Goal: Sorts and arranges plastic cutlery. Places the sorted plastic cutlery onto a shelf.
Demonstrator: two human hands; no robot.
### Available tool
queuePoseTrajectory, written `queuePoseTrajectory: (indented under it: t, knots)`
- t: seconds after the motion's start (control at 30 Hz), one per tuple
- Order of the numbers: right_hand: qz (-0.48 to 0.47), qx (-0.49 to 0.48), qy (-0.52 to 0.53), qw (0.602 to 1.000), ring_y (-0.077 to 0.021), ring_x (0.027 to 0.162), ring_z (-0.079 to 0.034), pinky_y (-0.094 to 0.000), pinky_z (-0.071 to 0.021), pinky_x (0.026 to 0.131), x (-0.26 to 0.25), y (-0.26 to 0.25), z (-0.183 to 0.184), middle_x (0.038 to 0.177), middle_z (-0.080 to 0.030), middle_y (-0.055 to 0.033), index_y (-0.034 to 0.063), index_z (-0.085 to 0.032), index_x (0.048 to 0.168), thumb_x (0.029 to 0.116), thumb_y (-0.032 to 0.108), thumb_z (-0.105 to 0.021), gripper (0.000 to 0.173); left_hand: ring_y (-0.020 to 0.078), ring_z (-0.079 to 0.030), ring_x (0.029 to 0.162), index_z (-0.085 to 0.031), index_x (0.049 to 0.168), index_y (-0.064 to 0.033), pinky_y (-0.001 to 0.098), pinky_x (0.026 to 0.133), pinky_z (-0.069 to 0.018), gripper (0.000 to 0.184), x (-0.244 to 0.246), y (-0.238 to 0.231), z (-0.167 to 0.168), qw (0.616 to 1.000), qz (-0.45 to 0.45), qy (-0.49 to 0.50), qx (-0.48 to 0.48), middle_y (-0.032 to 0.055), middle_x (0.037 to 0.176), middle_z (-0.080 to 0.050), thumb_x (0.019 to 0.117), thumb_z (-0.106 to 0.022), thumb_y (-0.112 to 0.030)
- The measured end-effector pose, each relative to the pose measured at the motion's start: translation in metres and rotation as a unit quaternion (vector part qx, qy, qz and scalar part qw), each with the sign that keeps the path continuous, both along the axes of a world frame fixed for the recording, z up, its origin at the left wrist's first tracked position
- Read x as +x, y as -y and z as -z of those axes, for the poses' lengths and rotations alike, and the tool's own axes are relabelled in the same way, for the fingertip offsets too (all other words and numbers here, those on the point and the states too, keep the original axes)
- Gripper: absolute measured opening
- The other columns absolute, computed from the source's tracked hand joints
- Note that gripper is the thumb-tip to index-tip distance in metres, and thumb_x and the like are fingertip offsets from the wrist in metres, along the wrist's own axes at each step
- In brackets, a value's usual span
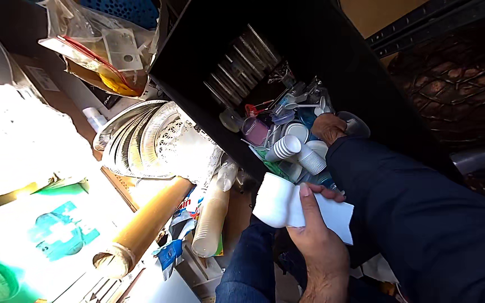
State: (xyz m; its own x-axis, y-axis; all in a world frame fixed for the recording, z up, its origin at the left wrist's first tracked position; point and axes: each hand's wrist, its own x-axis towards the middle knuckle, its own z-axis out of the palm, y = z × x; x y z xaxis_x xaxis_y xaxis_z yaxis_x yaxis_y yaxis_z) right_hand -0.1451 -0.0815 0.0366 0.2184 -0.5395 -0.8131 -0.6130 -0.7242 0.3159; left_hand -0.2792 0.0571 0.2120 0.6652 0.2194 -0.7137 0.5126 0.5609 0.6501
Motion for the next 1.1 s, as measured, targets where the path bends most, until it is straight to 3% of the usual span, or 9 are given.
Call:
queuePoseTrajectory:
  t: [0.17,0.3,0.5,0.67,0.77,0.83,0.9,1.0,1.1]
  knots:
    - [-0.017,0.026,-0.034,0.999,-0.0382,0.125,-0.062,-0.0543,-0.0492,0.100,-0.006,0.014,0.014,0.132,-0.063,-0.0276,-0.0104,-0.061,0.123,0.1002,0.014,-0.057,0.033,0.0183,-0.070,0.065,-0.062,0.096,0.0029,0.0343,0.064,-0.0629,0.037,0.009,0.004,-0.010,0.997,-0.045,-0.051,-0.022,0.0107,0.073,-0.066,0.1091,-0.036,-0.020]
    - [-0.041,-0.066,0.070,0.994,-0.0468,0.098,-0.068,-0.0648,-0.0523,0.072,-0.047,0.032,0.078,0.104,-0.068,-0.0300,-0.0083,-0.063,0.099,0.0850,0.018,-0.068,0.030,0.0202,-0.070,0.065,-0.063,0.097,0.0018,0.0368,0.063,-0.0624,0.039,0.007,0.005,-0.011,0.996,-0.045,-0.077,-0.017,0.0122,0.074,-0.065,0.1093,-0.036,-0.024]
    - [0.000,-0.015,0.164,0.986,-0.0500,0.099,-0.068,-0.0688,-0.0525,0.077,-0.094,0.045,-0.032,0.106,-0.068,-0.0314,-0.0033,-0.055,0.127,0.1024,0.027,-0.049,0.040,0.0252,-0.070,0.069,-0.064,0.101,0.0010,0.0434,0.069,-0.0626,0.039,0.007,0.000,-0.006,0.993,0.001,-0.094,-0.065,0.0144,0.078,-0.067,0.1119,-0.038,-0.026]
    - [0.113,0.099,0.255,0.955,-0.0409,0.083,-0.069,-0.0640,-0.0542,0.070,-0.185,0.050,-0.098,0.097,-0.069,-0.0226,0.0006,-0.060,0.123,0.1052,0.027,-0.051,0.033,0.0239,-0.069,0.067,-0.066,0.106,0.0016,0.0408,0.068,-0.0624,0.037,-0.009,0.013,0.001,0.988,0.054,-0.139,-0.045,0.0134,0.079,-0.068,0.1113,-0.043,-0.027]
    - [0.401,0.236,0.251,0.849,-0.0158,0.056,-0.058,-0.0323,-0.0507,0.053,-0.231,0.045,-0.116,0.085,-0.067,-0.0082,0.0059,-0.058,0.121,0.1105,0.022,-0.042,0.025,0.0234,-0.069,0.064,-0.068,0.114,0.0007,0.0391,0.063,-0.0622,0.034,-0.026,0.024,0.006,0.974,0.123,-0.188,-0.030,0.0136,0.077,-0.068,0.1095,-0.048,-0.027]
    - [0.569,0.312,0.236,0.724,-0.0092,0.049,-0.047,-0.0246,-0.0443,0.046,-0.257,0.042,-0.124,0.069,-0.054,-0.0016,0.0089,-0.056,0.109,0.1099,0.023,-0.035,0.026,0.0238,-0.068,0.063,-0.068,0.113,0.0007,0.0392,0.062,-0.0619,0.031,-0.039,0.028,0.010,0.964,0.167,-0.204,-0.024,0.0144,0.076,-0.069,0.1081,-0.052,-0.026]
    - [0.615,0.348,0.212,0.675,-0.0053,0.046,-0.041,-0.0206,-0.0389,0.043,-0.277,0.039,-0.132,0.064,-0.046,0.0033,0.0106,-0.056,0.104,0.1109,0.025,-0.032,0.028,0.0232,-0.068,0.062,-0.068,0.111,0.0008,0.0384,0.061,-0.0615,0.031,-0.050,0.029,0.012,0.956,0.203,-0.212,-0.016,0.0140,0.076,-0.069,0.1071,-0.054,-0.027]
    - [0.595,0.345,0.220,0.691,-0.0037,0.042,-0.031,-0.0184,-0.0310,0.039,-0.298,0.032,-0.140,0.059,-0.038,0.0049,0.0098,-0.056,0.099,0.1110,0.032,-0.044,0.028,0.0230,-0.069,0.061,-0.067,0.109,0.0016,0.0374,0.059,-0.0610,0.031,-0.063,0.029,0.013,0.944,0.252,-0.215,0.000,0.0140,0.075,-0.069,0.1057,-0.058,-0.028]
    - [0.472,0.271,0.243,0.803,-0.0105,0.048,-0.039,-0.0284,-0.0372,0.048,-0.316,0.027,-0.137,0.061,-0.046,0.0002,0.0067,-0.063,0.103,0.1038,0.035,-0.062,0.028,0.0216,-0.070,0.064,-0.067,0.104,0.0016,0.0367,0.063,-0.0615,0.028,-0.075,0.028,0.015,0.930,0.321,-0.179,0.028,0.0128,0.077,-0.071,0.1028,-0.063,-0.026]
